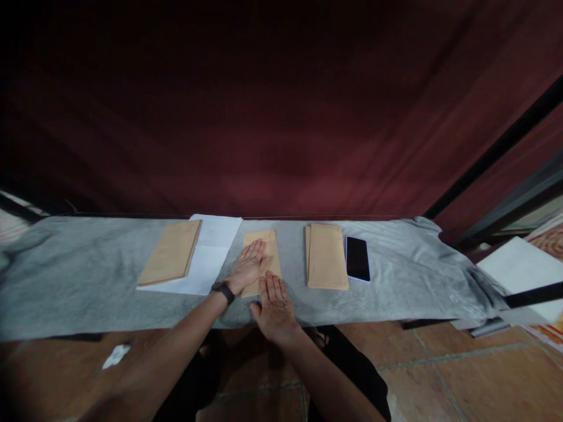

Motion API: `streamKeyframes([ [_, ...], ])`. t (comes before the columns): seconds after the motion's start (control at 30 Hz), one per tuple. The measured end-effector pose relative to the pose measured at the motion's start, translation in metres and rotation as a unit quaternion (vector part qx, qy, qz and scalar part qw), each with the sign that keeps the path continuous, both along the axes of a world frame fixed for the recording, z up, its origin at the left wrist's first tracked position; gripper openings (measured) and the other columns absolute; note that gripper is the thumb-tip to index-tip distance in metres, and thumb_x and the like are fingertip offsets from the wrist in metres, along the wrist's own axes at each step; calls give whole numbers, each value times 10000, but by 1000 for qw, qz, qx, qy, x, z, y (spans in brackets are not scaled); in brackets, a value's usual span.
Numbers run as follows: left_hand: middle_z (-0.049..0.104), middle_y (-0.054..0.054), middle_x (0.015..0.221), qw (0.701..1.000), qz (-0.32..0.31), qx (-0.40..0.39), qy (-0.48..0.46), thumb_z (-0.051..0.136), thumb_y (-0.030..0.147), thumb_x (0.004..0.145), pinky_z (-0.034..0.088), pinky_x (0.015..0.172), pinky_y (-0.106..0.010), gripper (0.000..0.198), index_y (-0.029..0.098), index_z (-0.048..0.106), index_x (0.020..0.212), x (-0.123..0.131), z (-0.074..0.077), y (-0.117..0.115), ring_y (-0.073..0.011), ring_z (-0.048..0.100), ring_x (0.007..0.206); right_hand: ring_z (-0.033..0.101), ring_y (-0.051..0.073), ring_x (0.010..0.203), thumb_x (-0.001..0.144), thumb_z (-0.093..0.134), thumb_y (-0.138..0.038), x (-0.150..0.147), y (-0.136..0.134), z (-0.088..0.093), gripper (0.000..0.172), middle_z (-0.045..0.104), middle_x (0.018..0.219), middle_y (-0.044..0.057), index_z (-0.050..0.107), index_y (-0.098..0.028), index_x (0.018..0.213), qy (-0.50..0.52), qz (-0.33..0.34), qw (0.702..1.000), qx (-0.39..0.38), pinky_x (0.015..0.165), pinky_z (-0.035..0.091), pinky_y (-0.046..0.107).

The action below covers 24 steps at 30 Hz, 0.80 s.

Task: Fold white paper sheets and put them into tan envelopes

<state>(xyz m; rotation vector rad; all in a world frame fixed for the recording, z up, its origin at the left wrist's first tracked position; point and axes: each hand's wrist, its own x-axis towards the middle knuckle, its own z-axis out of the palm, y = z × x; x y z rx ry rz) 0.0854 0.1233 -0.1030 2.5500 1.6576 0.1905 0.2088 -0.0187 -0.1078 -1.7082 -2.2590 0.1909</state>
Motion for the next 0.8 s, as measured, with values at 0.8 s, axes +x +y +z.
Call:
streamKeyframes([
  [0.8, 315, -95, 1621, 993, -119, 21, -13, 252, 432, 1057, 267, 1226, -435, 568, 172, 322, 1556, -31, 8, -99, -215, 256, 1512, 380, 312, 1441, 991, 417, -302, 22, 26, 13, 551, 404, 1577, 144, 414, -125, 1513, -13, -127, 992, -13, 1174, 270, 494],
])
